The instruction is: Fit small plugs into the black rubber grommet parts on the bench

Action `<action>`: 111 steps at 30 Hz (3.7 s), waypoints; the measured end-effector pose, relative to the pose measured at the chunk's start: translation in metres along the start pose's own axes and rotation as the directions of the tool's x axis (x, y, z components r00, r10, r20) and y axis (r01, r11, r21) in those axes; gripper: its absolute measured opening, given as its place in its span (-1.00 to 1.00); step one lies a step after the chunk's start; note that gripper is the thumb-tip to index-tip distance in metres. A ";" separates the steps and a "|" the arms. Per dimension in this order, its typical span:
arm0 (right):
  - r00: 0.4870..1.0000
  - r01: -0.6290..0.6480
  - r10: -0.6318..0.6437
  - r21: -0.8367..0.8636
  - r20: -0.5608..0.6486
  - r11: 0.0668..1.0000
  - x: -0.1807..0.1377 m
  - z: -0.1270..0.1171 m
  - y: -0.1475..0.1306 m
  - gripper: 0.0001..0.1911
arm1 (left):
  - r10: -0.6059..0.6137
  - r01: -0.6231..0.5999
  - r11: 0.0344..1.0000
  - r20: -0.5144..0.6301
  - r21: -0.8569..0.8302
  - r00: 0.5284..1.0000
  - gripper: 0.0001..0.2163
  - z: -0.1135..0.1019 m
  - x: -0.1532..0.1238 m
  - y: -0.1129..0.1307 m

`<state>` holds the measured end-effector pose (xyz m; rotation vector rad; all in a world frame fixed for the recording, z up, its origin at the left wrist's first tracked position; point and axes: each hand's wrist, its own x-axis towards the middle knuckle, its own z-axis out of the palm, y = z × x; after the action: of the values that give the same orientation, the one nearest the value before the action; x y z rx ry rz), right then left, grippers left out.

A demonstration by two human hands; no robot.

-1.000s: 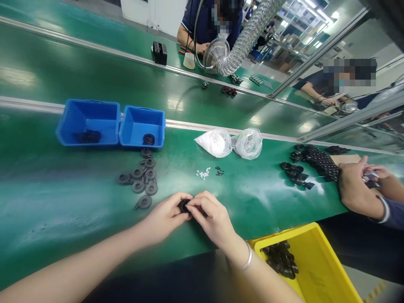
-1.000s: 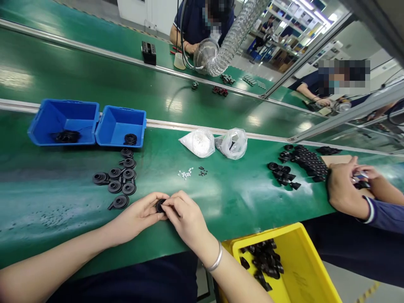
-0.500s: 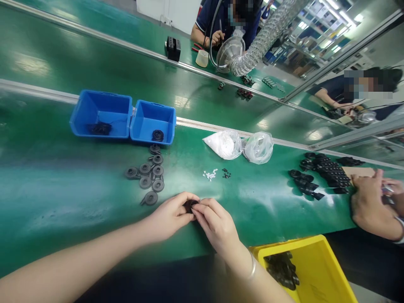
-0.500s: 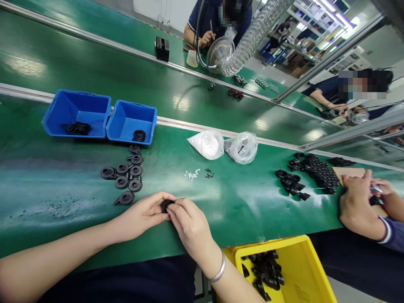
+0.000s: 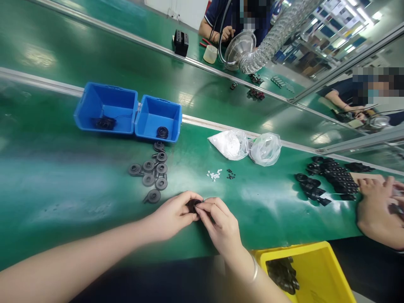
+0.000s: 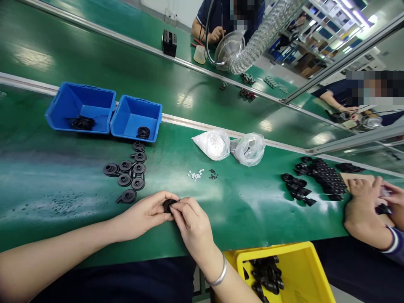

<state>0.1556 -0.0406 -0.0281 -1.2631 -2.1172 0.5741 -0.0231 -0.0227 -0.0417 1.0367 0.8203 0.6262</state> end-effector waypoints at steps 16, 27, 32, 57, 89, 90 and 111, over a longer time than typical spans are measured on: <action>0.989 0.026 -0.016 -0.065 0.144 0.998 -0.025 0.002 0.008 -0.52 | 0.003 0.003 0.988 0.038 -0.153 0.999 -0.72 -0.001 0.002 -0.002; 0.989 0.028 -0.032 0.026 0.145 0.999 -0.029 0.002 0.009 -0.40 | 0.016 -0.006 0.985 0.058 -0.170 0.998 -0.70 -0.002 0.003 -0.003; 0.982 0.068 -0.060 -0.040 0.180 0.997 -0.030 0.004 0.008 -0.36 | 0.022 -0.016 0.990 0.045 -0.143 0.999 -0.72 -0.003 0.003 -0.005; 0.998 -0.061 0.059 0.182 0.016 0.981 -0.033 0.001 0.003 -0.50 | 0.023 -0.015 0.989 0.049 -0.144 0.999 -0.85 0.009 -0.002 0.007; 0.991 0.047 -0.031 -0.125 0.130 0.991 -0.023 -0.018 -0.007 -0.64 | -0.219 0.231 0.952 0.081 -0.201 0.972 -0.67 0.025 -0.007 0.023; 0.991 0.026 -0.012 -0.099 0.131 0.995 -0.022 -0.019 -0.006 -0.65 | -0.219 0.235 0.940 0.094 -0.246 0.971 -0.69 0.024 -0.007 0.024; 0.990 -0.132 0.140 -0.176 0.033 0.976 -0.027 -0.042 0.018 -0.60 | -0.123 0.120 0.975 0.003 0.188 0.992 -0.55 0.031 -0.012 0.028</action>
<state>0.2054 -0.0543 -0.0161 -1.5143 -2.1680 0.4884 -0.0068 -0.0366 -0.0042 1.1509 0.9362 0.4424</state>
